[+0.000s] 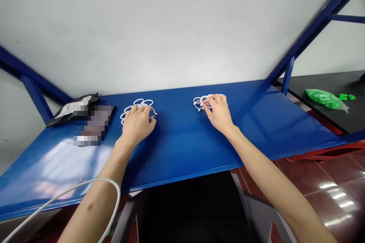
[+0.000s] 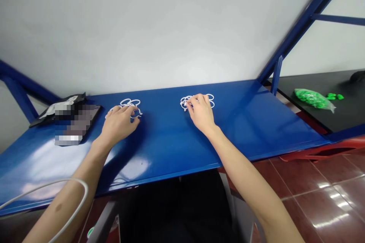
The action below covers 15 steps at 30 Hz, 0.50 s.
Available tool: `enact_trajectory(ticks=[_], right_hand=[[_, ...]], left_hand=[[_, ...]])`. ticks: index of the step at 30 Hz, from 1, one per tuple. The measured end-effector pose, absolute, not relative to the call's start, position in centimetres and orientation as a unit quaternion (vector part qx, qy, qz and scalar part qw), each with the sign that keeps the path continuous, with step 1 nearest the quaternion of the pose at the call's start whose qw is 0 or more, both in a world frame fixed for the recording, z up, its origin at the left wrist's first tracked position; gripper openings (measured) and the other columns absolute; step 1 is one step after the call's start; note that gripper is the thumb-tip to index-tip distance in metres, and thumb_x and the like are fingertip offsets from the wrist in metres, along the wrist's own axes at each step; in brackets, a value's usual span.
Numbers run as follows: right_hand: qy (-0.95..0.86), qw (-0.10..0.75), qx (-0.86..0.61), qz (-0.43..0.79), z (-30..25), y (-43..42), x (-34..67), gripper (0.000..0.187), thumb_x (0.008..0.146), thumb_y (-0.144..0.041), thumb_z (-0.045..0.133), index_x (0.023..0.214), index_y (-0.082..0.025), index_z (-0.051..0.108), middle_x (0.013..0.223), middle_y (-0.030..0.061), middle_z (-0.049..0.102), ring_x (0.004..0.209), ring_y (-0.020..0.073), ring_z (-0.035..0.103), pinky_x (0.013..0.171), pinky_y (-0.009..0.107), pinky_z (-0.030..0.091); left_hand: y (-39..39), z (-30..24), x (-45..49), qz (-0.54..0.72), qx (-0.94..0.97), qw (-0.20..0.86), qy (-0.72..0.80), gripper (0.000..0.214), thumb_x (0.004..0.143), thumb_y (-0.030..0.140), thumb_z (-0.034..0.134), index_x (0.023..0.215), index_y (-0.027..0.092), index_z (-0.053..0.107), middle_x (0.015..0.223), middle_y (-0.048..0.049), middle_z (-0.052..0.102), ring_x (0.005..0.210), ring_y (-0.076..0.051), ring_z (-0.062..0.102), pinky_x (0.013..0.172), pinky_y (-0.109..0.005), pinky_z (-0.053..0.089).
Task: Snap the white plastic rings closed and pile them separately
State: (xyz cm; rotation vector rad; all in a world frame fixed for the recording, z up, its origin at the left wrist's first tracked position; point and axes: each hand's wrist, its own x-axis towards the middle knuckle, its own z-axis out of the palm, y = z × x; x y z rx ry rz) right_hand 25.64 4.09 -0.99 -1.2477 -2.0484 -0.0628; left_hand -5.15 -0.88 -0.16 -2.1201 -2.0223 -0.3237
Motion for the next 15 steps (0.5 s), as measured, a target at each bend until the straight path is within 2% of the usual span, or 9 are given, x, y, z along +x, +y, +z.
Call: enact_trajectory(ticks=[3, 7, 15], right_hand=[[-0.771, 0.377, -0.511, -0.052, -1.2, 5.0, 26.4, 0.019, 0.099, -0.025, 0.055, 0.102, -0.023, 0.074, 0.113, 0.0134, 0.061, 0.109, 0.0316, 0.048, 0.092, 0.048, 0.05], [-0.77, 0.365, -0.52, -0.053, -1.6, 6.2, 26.7, 0.022, 0.099, -0.025, 0.055, 0.104, -0.025, 0.076, 0.113, 0.0135, 0.059, 0.11, 0.032, 0.048, 0.094, 0.052, 0.049], [-0.774, 0.357, -0.52, -0.055, -1.7, 5.7, 26.3, 0.022, 0.098, -0.026, 0.055, 0.109, -0.023, 0.074, 0.114, 0.014, 0.059, 0.112, 0.0335, 0.049, 0.094, 0.052, 0.05]], left_hand=[[-1.0, -0.8, -5.0, -0.059, -0.737, 0.091, -0.667, 0.04, 0.088, 0.022, 0.048, 0.125, 0.018, 0.065, 0.117, -0.0151, 0.072, 0.115, -0.04, 0.056, 0.095, -0.053, 0.044], [-0.9, -1.0, -4.5, -0.065, -0.751, 0.08, -0.652, 0.039, 0.091, 0.019, 0.043, 0.123, 0.016, 0.066, 0.116, -0.0163, 0.072, 0.112, -0.039, 0.058, 0.092, -0.052, 0.044], [-0.7, -1.2, -3.7, -0.137, -0.768, 0.045, -0.624, 0.026, 0.092, 0.019, 0.045, 0.103, 0.019, 0.069, 0.101, -0.0118, 0.073, 0.101, -0.032, 0.06, 0.091, -0.046, 0.047]])
